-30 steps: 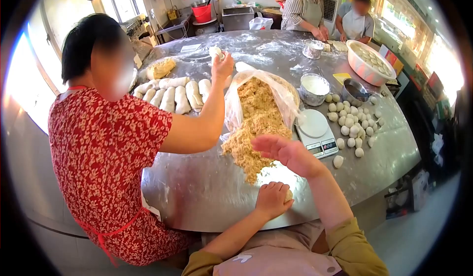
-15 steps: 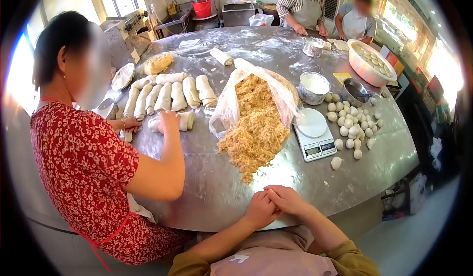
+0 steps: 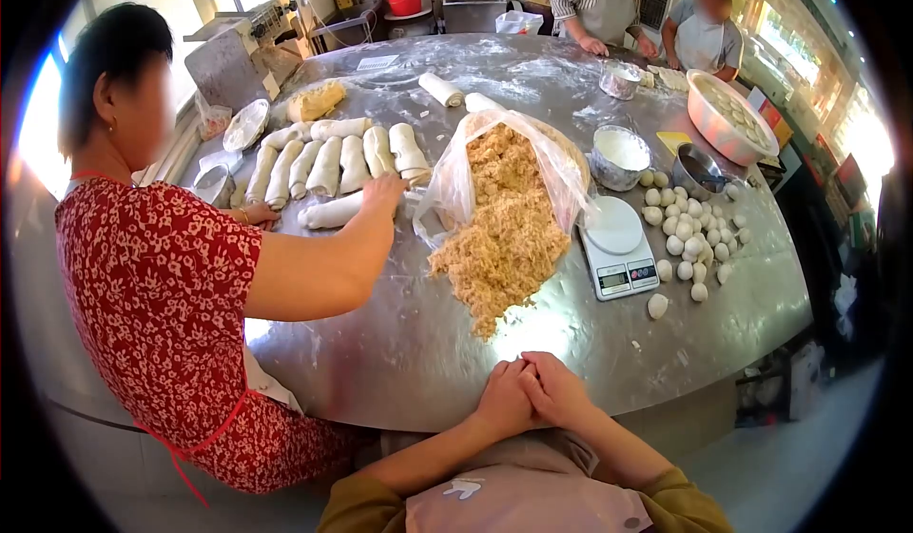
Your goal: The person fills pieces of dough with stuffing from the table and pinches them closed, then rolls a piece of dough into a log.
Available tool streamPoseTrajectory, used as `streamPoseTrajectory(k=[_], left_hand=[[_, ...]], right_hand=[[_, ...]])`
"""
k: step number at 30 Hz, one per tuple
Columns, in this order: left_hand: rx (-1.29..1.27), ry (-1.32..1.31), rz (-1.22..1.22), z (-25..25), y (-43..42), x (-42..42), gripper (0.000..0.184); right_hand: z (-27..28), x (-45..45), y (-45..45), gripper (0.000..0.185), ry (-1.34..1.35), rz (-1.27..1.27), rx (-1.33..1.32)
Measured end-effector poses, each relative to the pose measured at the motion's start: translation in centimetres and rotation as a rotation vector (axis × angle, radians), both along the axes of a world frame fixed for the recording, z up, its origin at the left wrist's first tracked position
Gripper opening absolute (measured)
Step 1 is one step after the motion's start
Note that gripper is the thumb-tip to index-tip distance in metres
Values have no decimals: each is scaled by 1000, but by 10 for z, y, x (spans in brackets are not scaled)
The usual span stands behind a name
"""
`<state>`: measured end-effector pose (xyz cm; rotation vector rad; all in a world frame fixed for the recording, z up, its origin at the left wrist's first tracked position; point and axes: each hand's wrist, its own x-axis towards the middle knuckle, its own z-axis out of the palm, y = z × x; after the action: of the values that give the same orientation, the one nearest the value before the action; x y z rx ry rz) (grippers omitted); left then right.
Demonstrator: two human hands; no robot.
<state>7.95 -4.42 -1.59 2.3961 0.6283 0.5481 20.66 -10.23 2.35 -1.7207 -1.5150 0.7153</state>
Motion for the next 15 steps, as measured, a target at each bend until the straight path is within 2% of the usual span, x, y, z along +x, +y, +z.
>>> streamPoseTrajectory(k=[4,11,13,15], left_hand=[[80,-16,-23,-14,-10,-4,48],[268,35,2,-16,-11,-3,42],[194,163,-53,-12,-3,6,37],[128,267,-53,-18,1,14,37]], right_hand=[[-4,-8,-9,35,-122,16,226],[-17,-23,-16,43,-362,-115,299],[-11,-25,-12,49,-434,-107,265],[-19,-21,-2,49,-390,-100,318]])
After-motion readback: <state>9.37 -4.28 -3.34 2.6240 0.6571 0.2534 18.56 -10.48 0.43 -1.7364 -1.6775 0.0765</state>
